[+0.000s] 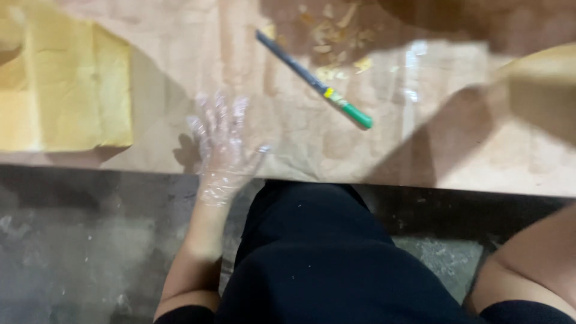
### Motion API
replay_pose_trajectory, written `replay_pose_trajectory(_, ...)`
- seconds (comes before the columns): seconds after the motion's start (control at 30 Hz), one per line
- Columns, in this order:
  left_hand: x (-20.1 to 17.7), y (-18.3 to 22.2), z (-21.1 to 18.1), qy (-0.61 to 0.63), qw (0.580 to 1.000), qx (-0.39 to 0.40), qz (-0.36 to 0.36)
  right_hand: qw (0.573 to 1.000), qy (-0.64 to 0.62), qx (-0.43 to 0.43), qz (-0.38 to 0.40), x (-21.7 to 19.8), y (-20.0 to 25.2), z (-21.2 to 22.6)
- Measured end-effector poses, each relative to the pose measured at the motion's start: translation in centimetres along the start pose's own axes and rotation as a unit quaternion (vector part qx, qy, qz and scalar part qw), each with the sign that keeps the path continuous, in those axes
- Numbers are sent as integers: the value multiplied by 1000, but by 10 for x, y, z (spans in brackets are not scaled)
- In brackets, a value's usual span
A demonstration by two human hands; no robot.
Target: The person uses a knife to scrape the sides and ends of several bread loaves by hand on a table, then picks up and carries a stack of loaves to a counter and places them on a metal rack.
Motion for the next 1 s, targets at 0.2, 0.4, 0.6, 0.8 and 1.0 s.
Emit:
replay_pose_trajectory(0.2, -30, 13, -81, 32, 980, 194, -7, 868, -152, -396, 259, -5, 62, 285)
replay_pose_trajectory(0.4, 10, -17, -38, -46, 988, 140, 50, 944, 21, -255, 207, 162, 76, 270)
replay_pose_trajectory(0.6, 1, -8, -35, -22, 987, 143, 65, 980, -6, -169, 109, 198, 112, 196)
replay_pose_trajectory(0.8, -85, 20, 2, 320, 935, 146, -51, 961, 239, -107, 87, 112, 114, 23)
replay_pose_trajectory(1.0, -45, 26, 36, 585, 811, 29, 8, 837, 429, 338, 29, -30, 176, -69)
Point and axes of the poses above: each hand's wrist, its own y-axis away from the middle knuckle, its own x-axis out of the palm, z = x × y, the point moved 7 cm from there along -y, towards the middle knuckle, and after that the axes turned 9 degrees about y, right-handed, at the moved point
